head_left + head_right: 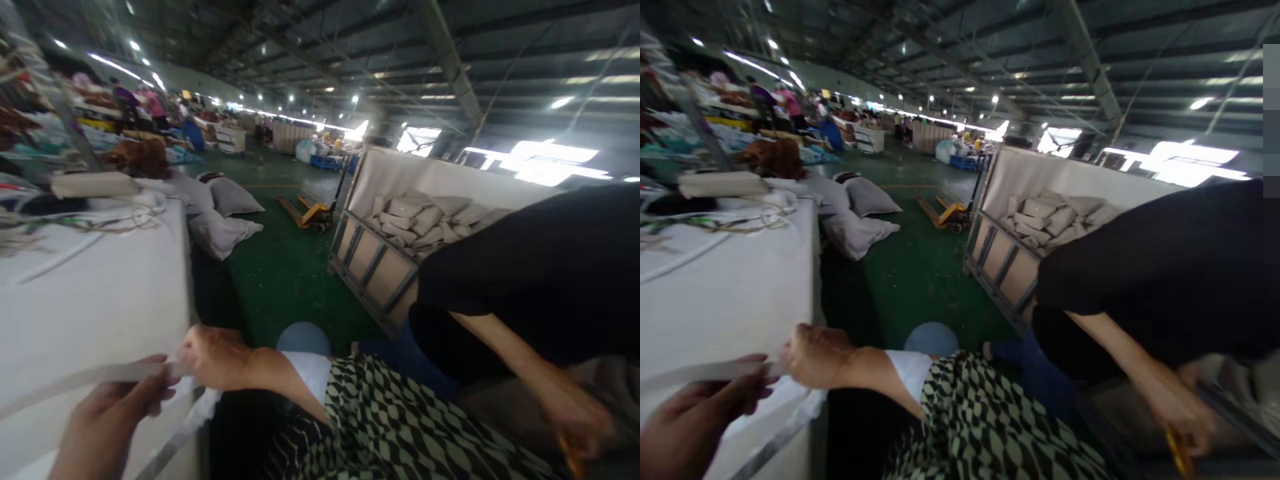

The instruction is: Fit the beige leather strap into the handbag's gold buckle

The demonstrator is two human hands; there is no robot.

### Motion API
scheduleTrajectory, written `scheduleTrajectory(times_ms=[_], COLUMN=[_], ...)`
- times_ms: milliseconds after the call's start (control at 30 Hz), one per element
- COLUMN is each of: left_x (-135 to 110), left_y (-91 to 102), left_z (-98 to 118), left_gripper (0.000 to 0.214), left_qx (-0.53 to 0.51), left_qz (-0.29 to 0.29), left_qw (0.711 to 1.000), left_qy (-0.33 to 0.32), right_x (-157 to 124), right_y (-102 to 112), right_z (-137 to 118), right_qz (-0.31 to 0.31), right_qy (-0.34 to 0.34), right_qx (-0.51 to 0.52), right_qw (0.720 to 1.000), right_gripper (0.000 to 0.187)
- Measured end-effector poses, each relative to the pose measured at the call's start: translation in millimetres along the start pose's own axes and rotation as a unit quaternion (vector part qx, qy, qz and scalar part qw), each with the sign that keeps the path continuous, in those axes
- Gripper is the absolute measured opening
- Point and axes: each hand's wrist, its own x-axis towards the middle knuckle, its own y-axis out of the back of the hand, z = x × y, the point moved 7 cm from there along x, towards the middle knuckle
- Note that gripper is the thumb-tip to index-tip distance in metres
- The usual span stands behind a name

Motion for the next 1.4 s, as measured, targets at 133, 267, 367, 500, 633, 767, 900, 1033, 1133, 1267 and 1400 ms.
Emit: scheduleTrajectory(times_ms=[133, 267, 367, 500, 633, 767, 900, 1033, 1133, 1267, 1400], left_x=[-12.3, -12.8, -17.3, -23.1, -27.7, -31.4, -34.1, -37.7, -40.1, -41.3, -41.2], left_y=[-15.0, -17.7, -22.6, -33.8, -43.9, -55.9, -72.5, -82.2, -80.3, -69.7, -50.0], left_z=[17.5, 19.2, 21.7, 28.5, 34.0, 35.2, 30.6, 27.9, 27.3, 27.8, 30.8], left_gripper=[0.043, 0.042, 0.039, 0.036, 0.034, 0.035, 0.033, 0.029, 0.028, 0.027, 0.023], left_qx=[-0.113, -0.124, -0.12, -0.114, -0.104, -0.091, -0.077, -0.069, -0.068, -0.073, -0.084], left_qz=[-0.013, 0.018, 0.016, 0.002, -0.015, -0.037, -0.063, -0.077, -0.073, -0.054, -0.018], left_qw=[0.994, 0.992, 0.993, 0.993, 0.994, 0.995, 0.995, 0.994, 0.994, 0.995, 0.995], left_qy=[0.007, -0.001, -0.013, -0.021, -0.02, -0.026, -0.028, -0.035, -0.038, -0.04, -0.044], right_x=[-3.6, -3.6, -10.2, -22.3, -39.0, -60.9, -68.9, -59.9, -50.3, -36.9, -18.0], right_y=[2.7, 8.6, 16.8, 20.5, 17.0, 17.6, 18.5, 25.1, 37.6, 52.5, 53.4], right_z=[12.0, 20.7, 30.0, 49.7, 72.1, 85.4, 78.6, 64.6, 51.6, 22.7, -18.9], right_qz=[0.06, 0.085, 0.101, 0.114, 0.12, 0.107, 0.086, 0.092, 0.073, 0.013, -0.024], right_qy=[-0.038, -0.024, -0.028, -0.057, -0.099, -0.107, -0.06, -0.025, 0.004, 0.063, 0.104], right_qx=[0.082, 0.16, 0.203, 0.254, 0.301, 0.316, 0.298, 0.216, 0.132, 0.045, -0.002], right_qw=[0.994, 0.983, 0.974, 0.959, 0.941, 0.936, 0.949, 0.972, 0.989, 0.997, 0.994], right_gripper=[0.015, 0.013, 0.014, 0.016, 0.023, 0.04, 0.053, 0.038, 0.011, 0.012, 0.02])
